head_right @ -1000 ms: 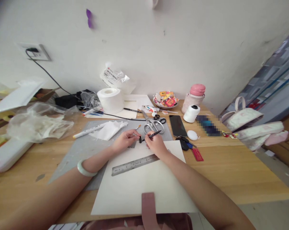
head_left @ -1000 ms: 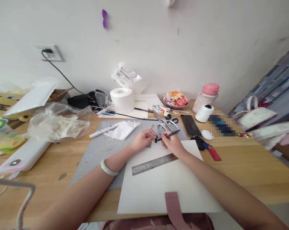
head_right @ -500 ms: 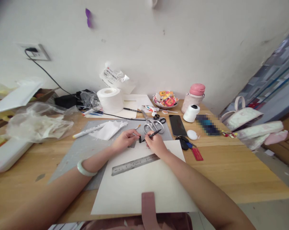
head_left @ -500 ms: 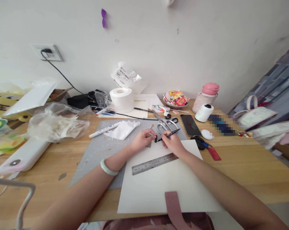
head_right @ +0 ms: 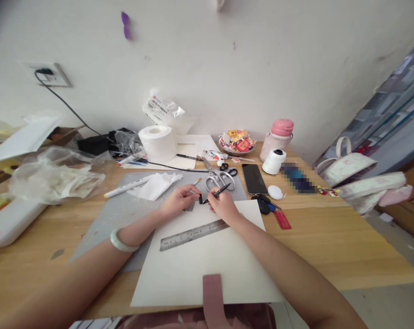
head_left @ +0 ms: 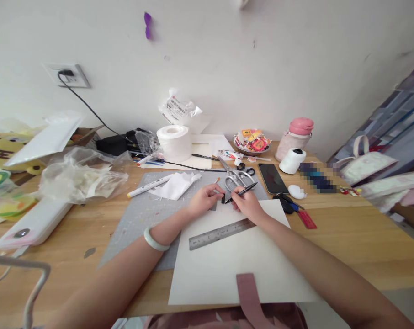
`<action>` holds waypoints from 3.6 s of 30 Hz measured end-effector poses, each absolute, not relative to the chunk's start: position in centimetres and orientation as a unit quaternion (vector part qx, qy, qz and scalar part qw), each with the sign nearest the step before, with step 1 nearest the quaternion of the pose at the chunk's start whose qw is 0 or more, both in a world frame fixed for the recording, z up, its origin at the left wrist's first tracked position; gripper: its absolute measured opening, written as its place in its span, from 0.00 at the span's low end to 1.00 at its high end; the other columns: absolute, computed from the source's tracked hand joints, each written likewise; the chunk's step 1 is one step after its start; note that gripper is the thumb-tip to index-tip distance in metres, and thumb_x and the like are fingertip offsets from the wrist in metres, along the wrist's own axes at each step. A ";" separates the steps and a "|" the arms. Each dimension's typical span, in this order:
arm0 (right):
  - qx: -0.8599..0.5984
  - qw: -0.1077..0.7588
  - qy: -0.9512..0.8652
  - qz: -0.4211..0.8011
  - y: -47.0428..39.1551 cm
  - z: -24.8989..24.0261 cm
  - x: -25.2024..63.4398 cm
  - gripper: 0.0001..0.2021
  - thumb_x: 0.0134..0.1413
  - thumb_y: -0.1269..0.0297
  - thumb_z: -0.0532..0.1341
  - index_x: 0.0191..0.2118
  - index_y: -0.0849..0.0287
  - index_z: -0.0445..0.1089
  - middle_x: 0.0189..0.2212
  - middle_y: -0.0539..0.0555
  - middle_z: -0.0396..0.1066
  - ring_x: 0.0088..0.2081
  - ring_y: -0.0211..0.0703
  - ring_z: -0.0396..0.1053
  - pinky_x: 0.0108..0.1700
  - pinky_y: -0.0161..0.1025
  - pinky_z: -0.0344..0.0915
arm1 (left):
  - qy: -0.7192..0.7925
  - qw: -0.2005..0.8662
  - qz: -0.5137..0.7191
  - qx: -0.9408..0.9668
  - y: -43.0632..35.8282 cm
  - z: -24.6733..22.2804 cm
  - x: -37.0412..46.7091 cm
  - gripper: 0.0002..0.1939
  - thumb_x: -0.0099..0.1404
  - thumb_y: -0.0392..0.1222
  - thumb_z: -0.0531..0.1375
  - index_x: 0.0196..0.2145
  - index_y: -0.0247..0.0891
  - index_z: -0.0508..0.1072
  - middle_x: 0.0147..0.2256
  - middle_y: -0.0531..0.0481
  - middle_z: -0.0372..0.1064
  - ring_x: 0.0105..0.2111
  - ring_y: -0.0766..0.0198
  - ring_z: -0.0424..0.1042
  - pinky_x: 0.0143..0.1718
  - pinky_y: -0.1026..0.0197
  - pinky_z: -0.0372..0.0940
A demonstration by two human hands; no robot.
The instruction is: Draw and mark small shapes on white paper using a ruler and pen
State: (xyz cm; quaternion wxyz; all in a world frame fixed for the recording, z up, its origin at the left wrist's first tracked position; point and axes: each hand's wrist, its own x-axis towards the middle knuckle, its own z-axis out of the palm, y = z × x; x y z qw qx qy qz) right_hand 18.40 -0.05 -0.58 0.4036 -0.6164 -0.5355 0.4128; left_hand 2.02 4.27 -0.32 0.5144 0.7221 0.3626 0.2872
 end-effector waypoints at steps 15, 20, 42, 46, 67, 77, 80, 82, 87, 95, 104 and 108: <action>-0.605 0.440 -0.501 0.435 0.0 -0.6 18.3 0.05 0.44 0.64 0.55 0.23 0.57 0.60 0.14 0.44 0.62 0.15 0.31 0.59 0.16 0.29 0.56 | 0.384 0.383 0.298 0.785 4.5 -0.5 1.9 0.06 0.58 0.41 0.55 0.32 0.37 0.68 0.28 0.53 0.65 0.25 0.69 0.61 0.26 0.67 0.57; -0.603 0.458 -0.475 0.448 0.1 -0.5 18.4 0.05 0.43 0.65 0.55 0.22 0.58 0.61 0.13 0.44 0.62 0.14 0.31 0.59 0.16 0.28 0.56 | 0.375 0.357 0.298 0.802 4.6 -0.5 1.8 0.05 0.59 0.40 0.55 0.31 0.37 0.68 0.31 0.51 0.68 0.31 0.66 0.66 0.32 0.66 0.60; -0.572 0.544 -0.349 0.505 0.8 -0.6 19.1 0.05 0.40 0.63 0.56 0.22 0.59 0.60 0.11 0.45 0.61 0.13 0.31 0.58 0.13 0.28 0.50 | 0.344 0.334 0.308 0.822 4.5 -0.7 2.0 0.06 0.60 0.41 0.55 0.32 0.39 0.71 0.32 0.51 0.71 0.34 0.64 0.68 0.34 0.65 0.62; -0.572 0.544 -0.350 0.504 0.8 -0.5 19.0 0.06 0.39 0.63 0.56 0.22 0.59 0.60 0.11 0.45 0.61 0.13 0.31 0.58 0.13 0.28 0.50 | 0.345 0.334 0.314 0.819 4.5 -0.6 2.0 0.06 0.59 0.40 0.55 0.31 0.38 0.71 0.32 0.51 0.71 0.34 0.64 0.68 0.35 0.65 0.62; -0.575 0.540 -0.406 0.461 0.6 -0.6 19.2 0.05 0.41 0.62 0.54 0.22 0.57 0.59 0.12 0.44 0.59 0.14 0.32 0.56 0.15 0.30 0.51 | 0.348 0.323 0.298 0.829 4.4 -0.4 2.0 0.06 0.60 0.41 0.55 0.32 0.38 0.71 0.32 0.51 0.71 0.33 0.64 0.68 0.33 0.65 0.62; -0.507 0.413 -0.720 0.233 -0.8 0.3 20.4 0.04 0.47 0.68 0.54 0.24 0.57 0.61 0.20 0.48 0.64 0.23 0.36 0.60 0.28 0.34 0.57 | 0.328 0.326 0.303 0.833 4.3 -0.3 2.2 0.07 0.61 0.39 0.54 0.33 0.38 0.71 0.32 0.51 0.70 0.34 0.64 0.68 0.36 0.64 0.62; -0.512 0.381 -0.741 0.207 -0.7 0.1 20.4 0.04 0.48 0.67 0.53 0.26 0.56 0.63 0.22 0.49 0.66 0.25 0.37 0.61 0.29 0.34 0.57 | 0.322 0.331 0.303 0.834 4.4 -0.3 2.3 0.07 0.61 0.40 0.54 0.33 0.38 0.71 0.32 0.51 0.71 0.33 0.64 0.68 0.36 0.64 0.62; -0.514 0.369 -0.746 0.209 -0.7 -0.1 20.4 0.04 0.48 0.67 0.53 0.26 0.56 0.64 0.22 0.49 0.66 0.24 0.37 0.61 0.28 0.34 0.57 | 0.325 0.334 0.298 0.833 4.4 -0.4 2.3 0.07 0.60 0.39 0.54 0.33 0.38 0.71 0.32 0.51 0.71 0.33 0.64 0.68 0.35 0.64 0.62; -0.522 0.347 -0.750 0.210 -0.8 -0.2 20.3 0.04 0.48 0.66 0.54 0.27 0.56 0.65 0.22 0.49 0.67 0.24 0.36 0.61 0.30 0.33 0.57 | 0.341 0.335 0.301 0.825 4.5 -0.7 2.5 0.08 0.60 0.40 0.53 0.33 0.38 0.71 0.33 0.51 0.71 0.32 0.65 0.67 0.35 0.64 0.63; -0.513 0.358 -0.749 0.220 -0.5 -0.4 20.4 0.05 0.49 0.66 0.53 0.27 0.55 0.65 0.22 0.49 0.67 0.25 0.37 0.63 0.30 0.34 0.58 | 0.343 0.340 0.299 0.823 4.4 -0.8 2.7 0.07 0.59 0.40 0.54 0.32 0.37 0.70 0.32 0.51 0.70 0.30 0.66 0.66 0.35 0.64 0.63; -0.486 0.285 -0.821 0.094 -0.8 -0.5 19.9 0.07 0.50 0.66 0.52 0.27 0.55 0.66 0.25 0.51 0.70 0.27 0.37 0.64 0.31 0.33 0.56 | 0.352 0.365 0.301 0.808 4.5 -0.9 2.8 0.07 0.59 0.41 0.54 0.32 0.37 0.70 0.32 0.52 0.70 0.31 0.66 0.66 0.35 0.64 0.62; -0.461 0.252 -0.849 0.061 -0.9 0.0 19.6 0.08 0.51 0.67 0.50 0.26 0.56 0.64 0.24 0.52 0.69 0.26 0.38 0.63 0.29 0.33 0.53 | 0.347 0.375 0.305 0.803 4.4 -0.9 2.8 0.07 0.59 0.40 0.54 0.32 0.37 0.70 0.32 0.52 0.70 0.30 0.67 0.66 0.34 0.65 0.62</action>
